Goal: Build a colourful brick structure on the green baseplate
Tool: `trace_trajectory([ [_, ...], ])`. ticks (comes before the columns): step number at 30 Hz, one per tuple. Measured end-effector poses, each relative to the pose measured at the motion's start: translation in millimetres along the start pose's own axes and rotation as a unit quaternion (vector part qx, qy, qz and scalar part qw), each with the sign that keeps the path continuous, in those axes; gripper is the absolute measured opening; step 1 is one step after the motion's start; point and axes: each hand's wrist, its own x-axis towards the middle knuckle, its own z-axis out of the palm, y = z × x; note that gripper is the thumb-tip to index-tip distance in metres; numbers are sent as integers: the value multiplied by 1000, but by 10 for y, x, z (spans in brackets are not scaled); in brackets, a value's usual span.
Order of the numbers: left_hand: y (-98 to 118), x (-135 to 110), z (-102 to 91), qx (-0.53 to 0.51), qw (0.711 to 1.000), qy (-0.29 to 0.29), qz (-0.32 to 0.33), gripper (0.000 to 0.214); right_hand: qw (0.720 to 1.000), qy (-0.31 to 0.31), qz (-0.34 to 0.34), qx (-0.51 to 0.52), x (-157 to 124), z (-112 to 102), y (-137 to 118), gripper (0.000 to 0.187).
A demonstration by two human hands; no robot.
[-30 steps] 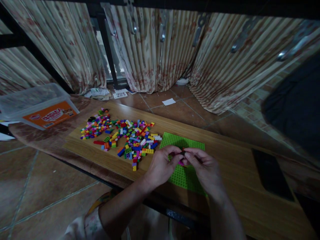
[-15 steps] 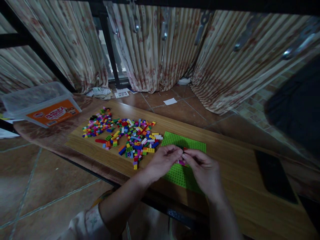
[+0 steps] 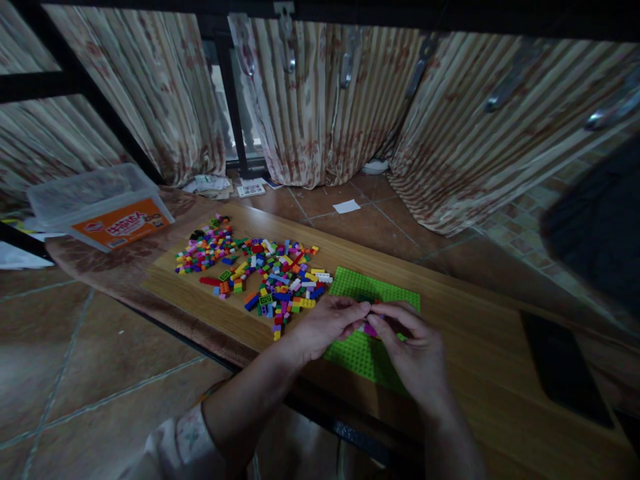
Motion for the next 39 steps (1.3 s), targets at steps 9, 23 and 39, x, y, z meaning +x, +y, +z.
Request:
trace_trajectory([
  [9,-61,3,-29,50,999,5,10,46,996,-61,-7,-58,-11,-52,56,12],
  [23,-79,105,-223,361,917,129,115,16,991,-31,29,-125,-46,-177,303,15],
  [39,-86,1,-1,493,852,156,85,11,987,39,90,-124,-57,-87,416,12],
])
